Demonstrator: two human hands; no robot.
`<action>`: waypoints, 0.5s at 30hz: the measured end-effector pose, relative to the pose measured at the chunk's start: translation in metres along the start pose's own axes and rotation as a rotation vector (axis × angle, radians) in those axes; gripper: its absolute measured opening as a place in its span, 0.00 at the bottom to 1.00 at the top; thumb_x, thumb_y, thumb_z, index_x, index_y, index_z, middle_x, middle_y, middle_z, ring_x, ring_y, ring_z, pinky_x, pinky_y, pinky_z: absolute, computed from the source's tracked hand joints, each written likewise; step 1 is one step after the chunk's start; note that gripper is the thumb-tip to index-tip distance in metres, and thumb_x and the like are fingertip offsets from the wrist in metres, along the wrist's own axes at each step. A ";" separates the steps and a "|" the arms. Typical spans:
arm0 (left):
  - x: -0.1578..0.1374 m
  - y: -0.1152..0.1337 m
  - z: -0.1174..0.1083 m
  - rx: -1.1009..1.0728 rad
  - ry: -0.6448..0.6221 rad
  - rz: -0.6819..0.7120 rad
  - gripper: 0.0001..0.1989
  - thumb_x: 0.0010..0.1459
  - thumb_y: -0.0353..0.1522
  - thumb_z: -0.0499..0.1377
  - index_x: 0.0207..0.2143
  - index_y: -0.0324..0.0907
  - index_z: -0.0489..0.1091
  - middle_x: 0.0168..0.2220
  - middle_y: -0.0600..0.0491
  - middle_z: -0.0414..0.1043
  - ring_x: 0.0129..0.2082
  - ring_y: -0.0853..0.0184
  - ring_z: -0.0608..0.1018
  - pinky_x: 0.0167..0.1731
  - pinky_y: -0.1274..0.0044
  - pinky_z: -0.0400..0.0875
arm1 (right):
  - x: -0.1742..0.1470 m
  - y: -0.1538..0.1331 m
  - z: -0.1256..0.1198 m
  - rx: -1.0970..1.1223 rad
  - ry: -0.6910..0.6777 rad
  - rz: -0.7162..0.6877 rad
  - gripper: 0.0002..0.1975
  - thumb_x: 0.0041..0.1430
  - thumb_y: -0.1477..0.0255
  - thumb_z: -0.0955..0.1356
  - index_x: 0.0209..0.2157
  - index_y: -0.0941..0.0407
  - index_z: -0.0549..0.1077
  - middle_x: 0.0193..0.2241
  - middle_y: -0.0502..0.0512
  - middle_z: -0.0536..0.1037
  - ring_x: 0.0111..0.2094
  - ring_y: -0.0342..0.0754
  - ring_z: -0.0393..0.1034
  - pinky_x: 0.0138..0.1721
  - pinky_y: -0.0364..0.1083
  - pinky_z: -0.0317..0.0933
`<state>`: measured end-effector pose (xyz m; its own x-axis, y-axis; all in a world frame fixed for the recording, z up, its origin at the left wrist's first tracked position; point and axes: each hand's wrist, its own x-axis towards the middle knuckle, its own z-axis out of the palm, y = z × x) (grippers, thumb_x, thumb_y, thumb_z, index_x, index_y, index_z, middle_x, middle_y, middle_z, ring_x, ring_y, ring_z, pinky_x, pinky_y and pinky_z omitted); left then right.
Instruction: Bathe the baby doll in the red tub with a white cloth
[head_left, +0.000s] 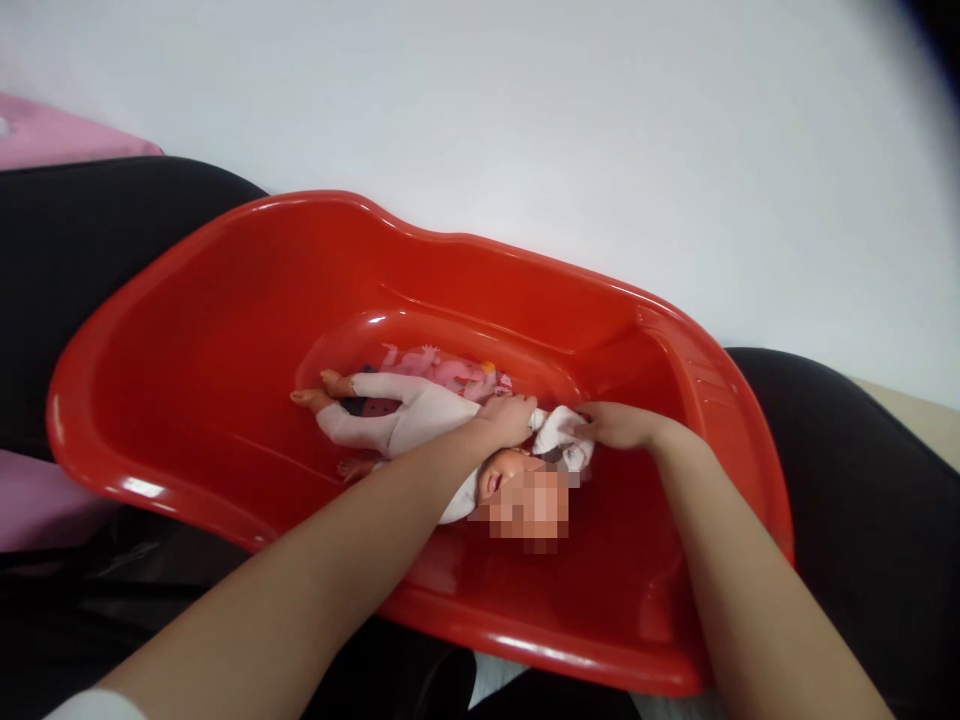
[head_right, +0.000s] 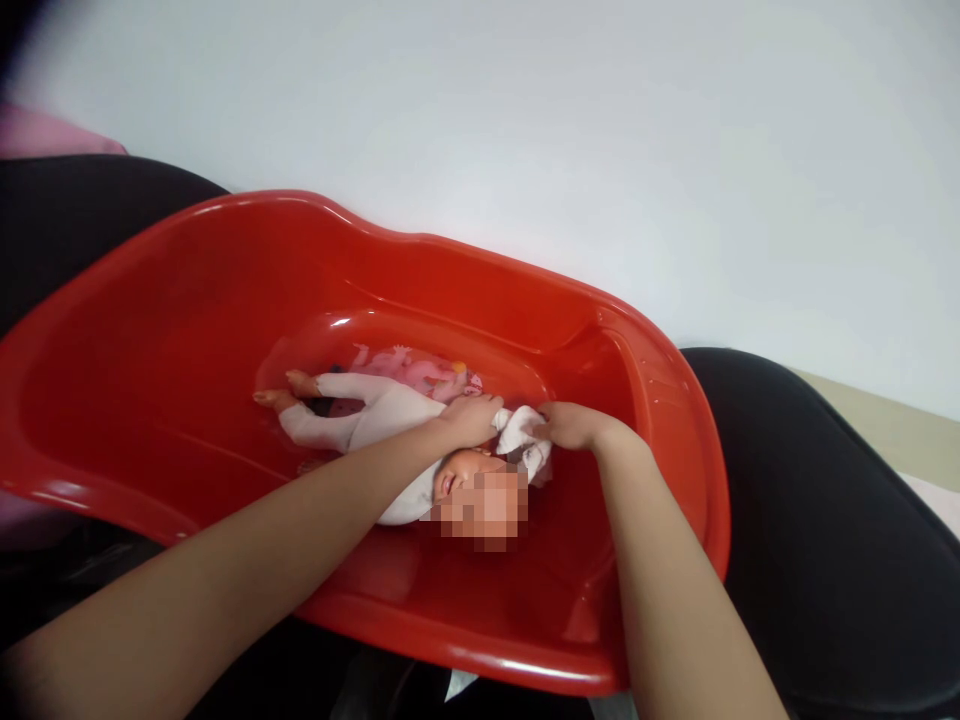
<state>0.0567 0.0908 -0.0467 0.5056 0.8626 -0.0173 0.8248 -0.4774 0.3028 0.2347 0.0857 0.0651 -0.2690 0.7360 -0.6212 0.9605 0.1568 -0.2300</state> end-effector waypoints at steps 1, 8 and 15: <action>0.000 0.000 0.000 -0.001 0.003 0.001 0.12 0.56 0.33 0.53 0.43 0.40 0.65 0.44 0.44 0.74 0.45 0.57 0.76 0.44 0.67 0.70 | 0.000 0.000 0.000 -0.003 0.002 0.004 0.18 0.59 0.57 0.64 0.41 0.57 0.71 0.40 0.59 0.78 0.39 0.52 0.71 0.41 0.47 0.62; 0.001 0.000 0.001 -0.016 0.020 0.005 0.12 0.55 0.33 0.53 0.42 0.40 0.66 0.42 0.44 0.75 0.44 0.57 0.77 0.42 0.68 0.71 | -0.001 0.000 0.000 0.053 -0.020 -0.037 0.18 0.61 0.60 0.63 0.45 0.56 0.72 0.41 0.58 0.78 0.40 0.51 0.72 0.43 0.46 0.62; 0.001 0.000 0.001 -0.013 0.020 0.015 0.12 0.55 0.33 0.53 0.42 0.40 0.66 0.42 0.45 0.75 0.43 0.57 0.77 0.43 0.68 0.71 | -0.001 0.003 0.000 0.053 -0.028 -0.062 0.19 0.61 0.58 0.62 0.46 0.54 0.73 0.41 0.57 0.79 0.41 0.52 0.73 0.44 0.46 0.62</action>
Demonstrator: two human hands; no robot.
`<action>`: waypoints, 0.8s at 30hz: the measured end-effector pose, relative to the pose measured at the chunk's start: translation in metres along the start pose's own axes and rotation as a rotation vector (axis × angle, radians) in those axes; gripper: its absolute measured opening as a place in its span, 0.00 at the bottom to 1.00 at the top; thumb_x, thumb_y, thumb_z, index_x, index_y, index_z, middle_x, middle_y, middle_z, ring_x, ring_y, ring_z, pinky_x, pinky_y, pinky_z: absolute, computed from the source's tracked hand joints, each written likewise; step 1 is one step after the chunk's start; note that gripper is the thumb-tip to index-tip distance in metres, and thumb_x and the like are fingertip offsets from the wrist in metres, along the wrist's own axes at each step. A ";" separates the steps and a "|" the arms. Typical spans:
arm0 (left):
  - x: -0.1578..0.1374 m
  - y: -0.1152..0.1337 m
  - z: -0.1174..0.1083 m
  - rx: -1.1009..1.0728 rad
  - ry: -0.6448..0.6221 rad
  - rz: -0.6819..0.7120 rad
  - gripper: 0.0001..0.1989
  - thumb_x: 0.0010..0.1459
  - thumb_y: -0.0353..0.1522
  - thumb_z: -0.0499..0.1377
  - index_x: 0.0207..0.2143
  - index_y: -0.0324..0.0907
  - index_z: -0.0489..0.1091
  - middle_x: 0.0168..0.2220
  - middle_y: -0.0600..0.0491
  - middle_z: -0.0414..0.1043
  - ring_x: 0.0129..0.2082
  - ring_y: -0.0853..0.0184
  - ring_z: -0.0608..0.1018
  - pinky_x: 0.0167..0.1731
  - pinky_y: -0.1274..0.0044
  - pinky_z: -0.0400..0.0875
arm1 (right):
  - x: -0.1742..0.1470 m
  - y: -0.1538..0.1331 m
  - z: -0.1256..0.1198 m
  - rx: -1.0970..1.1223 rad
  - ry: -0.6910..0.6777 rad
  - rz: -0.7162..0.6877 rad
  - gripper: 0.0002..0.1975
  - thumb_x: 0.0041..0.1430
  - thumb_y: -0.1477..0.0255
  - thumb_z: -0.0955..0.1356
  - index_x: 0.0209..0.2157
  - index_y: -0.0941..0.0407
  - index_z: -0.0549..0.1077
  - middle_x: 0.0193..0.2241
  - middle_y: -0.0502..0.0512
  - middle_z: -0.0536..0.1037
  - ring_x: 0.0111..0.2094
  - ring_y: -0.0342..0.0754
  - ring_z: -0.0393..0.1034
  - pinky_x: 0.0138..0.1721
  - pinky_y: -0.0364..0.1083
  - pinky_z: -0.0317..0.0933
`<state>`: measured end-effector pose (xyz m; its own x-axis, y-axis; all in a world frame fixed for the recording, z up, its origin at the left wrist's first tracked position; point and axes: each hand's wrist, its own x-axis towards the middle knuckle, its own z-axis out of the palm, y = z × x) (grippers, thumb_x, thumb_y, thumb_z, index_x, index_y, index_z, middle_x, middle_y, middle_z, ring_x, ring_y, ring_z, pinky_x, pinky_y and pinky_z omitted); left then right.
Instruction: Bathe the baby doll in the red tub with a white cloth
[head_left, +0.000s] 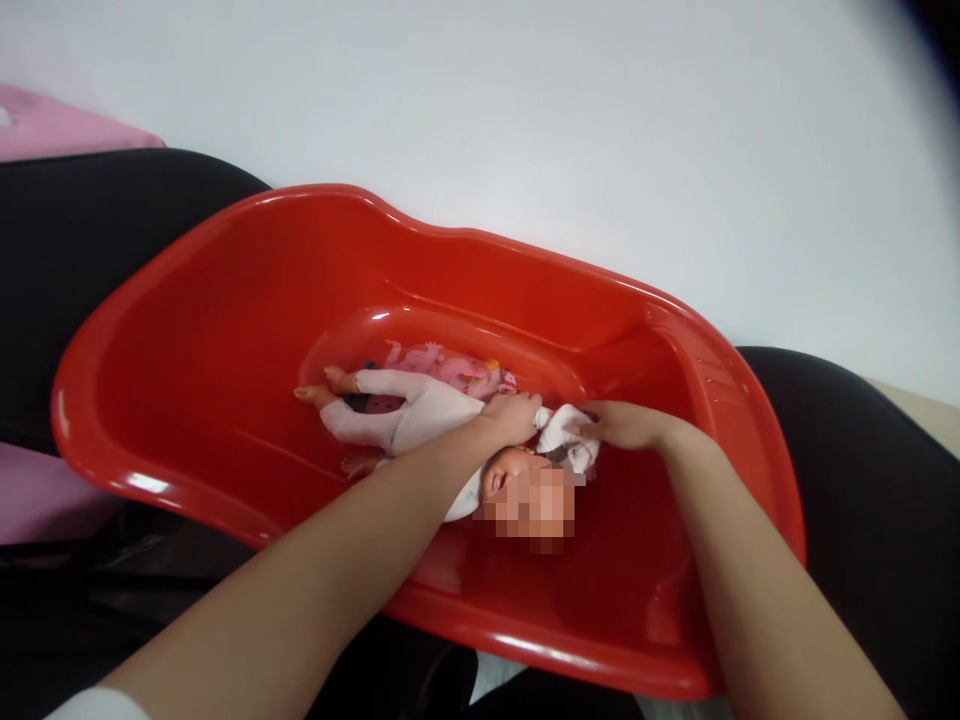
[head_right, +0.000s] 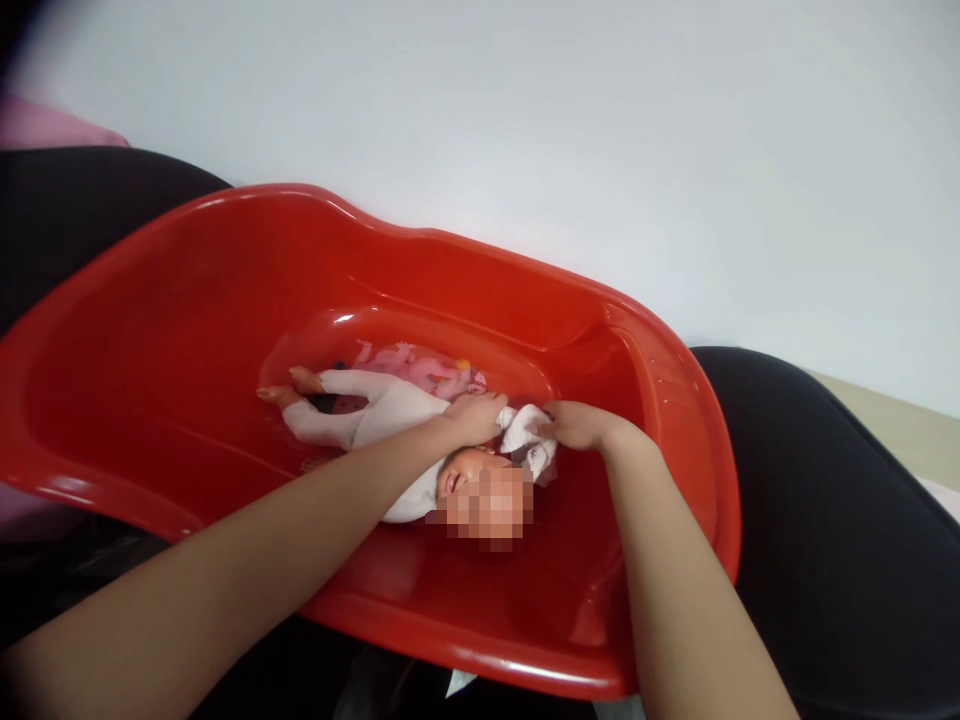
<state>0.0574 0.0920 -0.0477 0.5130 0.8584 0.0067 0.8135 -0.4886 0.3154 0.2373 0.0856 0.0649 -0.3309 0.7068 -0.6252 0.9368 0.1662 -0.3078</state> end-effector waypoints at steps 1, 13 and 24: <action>0.000 0.000 0.000 -0.001 0.001 0.000 0.12 0.56 0.33 0.53 0.42 0.40 0.66 0.42 0.45 0.75 0.43 0.57 0.77 0.43 0.68 0.70 | 0.000 0.000 0.000 -0.001 -0.002 0.003 0.19 0.61 0.58 0.62 0.46 0.55 0.73 0.41 0.57 0.79 0.41 0.52 0.73 0.44 0.46 0.62; 0.002 -0.001 0.006 0.002 0.003 -0.006 0.13 0.53 0.33 0.55 0.42 0.40 0.65 0.42 0.46 0.74 0.43 0.57 0.76 0.42 0.68 0.70 | -0.004 -0.003 0.000 0.031 -0.024 -0.028 0.22 0.61 0.56 0.61 0.46 0.56 0.73 0.43 0.58 0.78 0.42 0.51 0.73 0.44 0.46 0.63; 0.000 0.000 -0.001 -0.022 -0.043 -0.010 0.13 0.55 0.31 0.55 0.44 0.40 0.64 0.44 0.45 0.73 0.46 0.58 0.75 0.46 0.68 0.68 | -0.002 -0.003 0.000 -0.008 -0.002 -0.026 0.20 0.61 0.58 0.62 0.46 0.56 0.72 0.41 0.58 0.78 0.40 0.50 0.72 0.44 0.45 0.62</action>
<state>0.0574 0.0917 -0.0469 0.5164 0.8555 -0.0377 0.8127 -0.4757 0.3365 0.2348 0.0835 0.0672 -0.3556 0.7005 -0.6188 0.9286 0.1899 -0.3187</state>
